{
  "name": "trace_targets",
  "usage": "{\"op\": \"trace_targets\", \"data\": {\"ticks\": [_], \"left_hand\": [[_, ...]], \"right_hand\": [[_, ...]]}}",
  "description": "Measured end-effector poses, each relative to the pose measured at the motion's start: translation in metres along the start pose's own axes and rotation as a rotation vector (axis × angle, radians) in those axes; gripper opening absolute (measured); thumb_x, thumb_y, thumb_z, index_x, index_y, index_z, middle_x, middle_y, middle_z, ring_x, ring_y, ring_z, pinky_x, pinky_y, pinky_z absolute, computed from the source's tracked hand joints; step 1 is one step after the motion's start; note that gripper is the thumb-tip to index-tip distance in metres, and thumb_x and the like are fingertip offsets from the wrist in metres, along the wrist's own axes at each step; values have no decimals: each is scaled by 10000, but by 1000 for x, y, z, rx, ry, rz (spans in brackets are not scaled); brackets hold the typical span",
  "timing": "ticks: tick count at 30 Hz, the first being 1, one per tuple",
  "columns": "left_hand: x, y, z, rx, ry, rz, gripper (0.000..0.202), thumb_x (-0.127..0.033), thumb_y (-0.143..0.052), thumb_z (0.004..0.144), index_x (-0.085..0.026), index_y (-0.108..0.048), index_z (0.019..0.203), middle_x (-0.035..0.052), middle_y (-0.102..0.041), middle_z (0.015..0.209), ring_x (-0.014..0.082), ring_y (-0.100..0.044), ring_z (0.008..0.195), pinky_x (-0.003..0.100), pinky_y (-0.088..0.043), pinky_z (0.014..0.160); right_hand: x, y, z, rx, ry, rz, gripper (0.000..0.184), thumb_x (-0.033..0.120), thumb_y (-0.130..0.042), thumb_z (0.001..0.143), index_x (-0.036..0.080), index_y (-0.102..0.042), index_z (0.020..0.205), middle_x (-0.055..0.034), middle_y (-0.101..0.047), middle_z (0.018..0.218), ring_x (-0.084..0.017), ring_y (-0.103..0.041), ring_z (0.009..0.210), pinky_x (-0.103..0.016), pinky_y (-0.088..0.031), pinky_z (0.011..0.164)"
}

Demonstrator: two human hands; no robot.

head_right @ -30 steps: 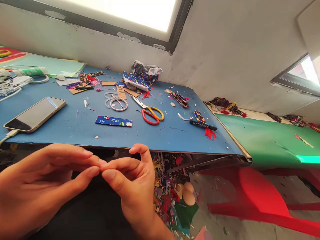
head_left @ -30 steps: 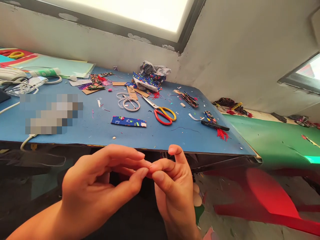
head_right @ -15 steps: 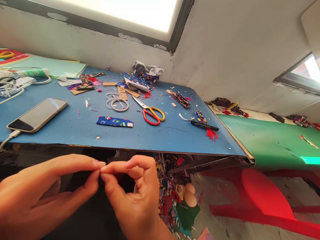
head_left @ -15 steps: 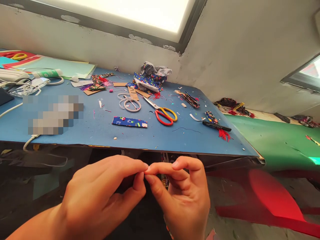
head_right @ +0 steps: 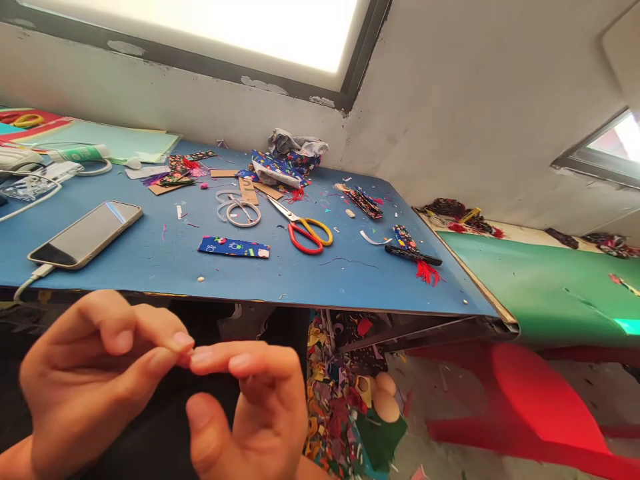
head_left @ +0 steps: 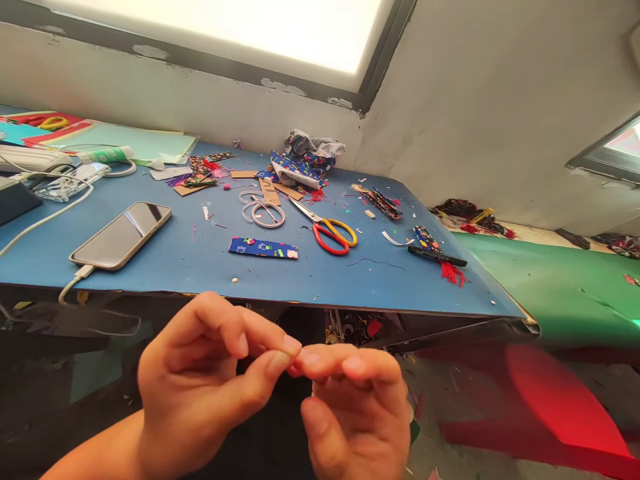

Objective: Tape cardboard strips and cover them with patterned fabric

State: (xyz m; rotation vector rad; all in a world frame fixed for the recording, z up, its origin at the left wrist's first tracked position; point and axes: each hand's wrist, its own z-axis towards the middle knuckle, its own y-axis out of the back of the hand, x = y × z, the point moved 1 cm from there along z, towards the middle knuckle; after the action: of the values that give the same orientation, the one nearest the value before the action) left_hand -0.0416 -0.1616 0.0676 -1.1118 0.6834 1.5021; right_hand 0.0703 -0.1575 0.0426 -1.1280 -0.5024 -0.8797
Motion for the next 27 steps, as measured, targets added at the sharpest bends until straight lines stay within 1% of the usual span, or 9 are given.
{"op": "trace_targets", "data": {"ticks": [3,5,8,12,16,19,21,23,27], "left_hand": [[4,-2,0,87,146,-252,248,-39,-654,757,-249,-528,720,-98,-732,747,83,-681,656,131,-573,624],[7,-1,-1,111,183,-334,223,-57,-650,782,-251,-551,739,-95,-737,776,75,-683,683,123,-569,646],[9,0,-3,124,193,-377,213,-63,-647,793,-258,-572,758,-94,-741,799,76,-687,699,123,-569,650],[9,-1,-3,130,198,-369,197,-83,-645,800,-268,-582,779,-83,-738,813,87,-683,698,151,-576,644],[8,-3,-1,93,156,-290,221,-80,-722,717,-257,-604,777,-69,-717,739,107,-675,660,176,-582,634],[8,-4,-1,55,161,-204,278,-30,-722,693,-278,-647,793,-97,-726,702,97,-692,644,143,-579,639],[8,-5,0,43,169,-153,307,-34,-727,691,-300,-675,836,-109,-740,719,88,-701,644,114,-572,651],[6,-5,0,28,178,-118,316,-45,-729,694,-308,-690,863,-106,-748,734,84,-705,647,93,-563,660],[4,-6,1,14,209,-113,302,-51,-706,720,-311,-702,873,-96,-752,747,94,-711,666,93,-560,656]], "right_hand": [[1,2,9,89,-181,144,296,103,-705,768,314,-619,957,68,-688,789,-77,-648,752,-199,-548,740],[2,3,13,109,-264,209,298,95,-710,764,313,-616,944,78,-686,779,-56,-636,749,-176,-532,750],[2,3,15,93,-313,309,292,90,-722,752,299,-617,926,87,-696,750,-39,-633,738,-150,-521,745],[2,0,16,82,-398,402,300,82,-727,743,295,-613,920,92,-709,750,-40,-646,722,-148,-529,726],[2,2,19,23,-477,475,279,103,-743,731,282,-598,887,100,-713,721,-38,-646,667,-149,-527,712],[2,4,20,-20,-542,488,284,116,-764,711,270,-587,871,101,-725,713,-37,-653,663,-138,-518,722],[2,5,21,-27,-549,488,288,120,-766,710,265,-580,875,99,-734,718,-40,-664,678,-127,-515,730],[3,5,21,-17,-537,495,288,107,-754,723,259,-573,887,91,-740,725,-41,-672,692,-125,-513,739],[3,4,20,-1,-559,526,286,69,-728,746,250,-567,899,66,-750,750,-43,-683,708,-129,-511,748]]}}
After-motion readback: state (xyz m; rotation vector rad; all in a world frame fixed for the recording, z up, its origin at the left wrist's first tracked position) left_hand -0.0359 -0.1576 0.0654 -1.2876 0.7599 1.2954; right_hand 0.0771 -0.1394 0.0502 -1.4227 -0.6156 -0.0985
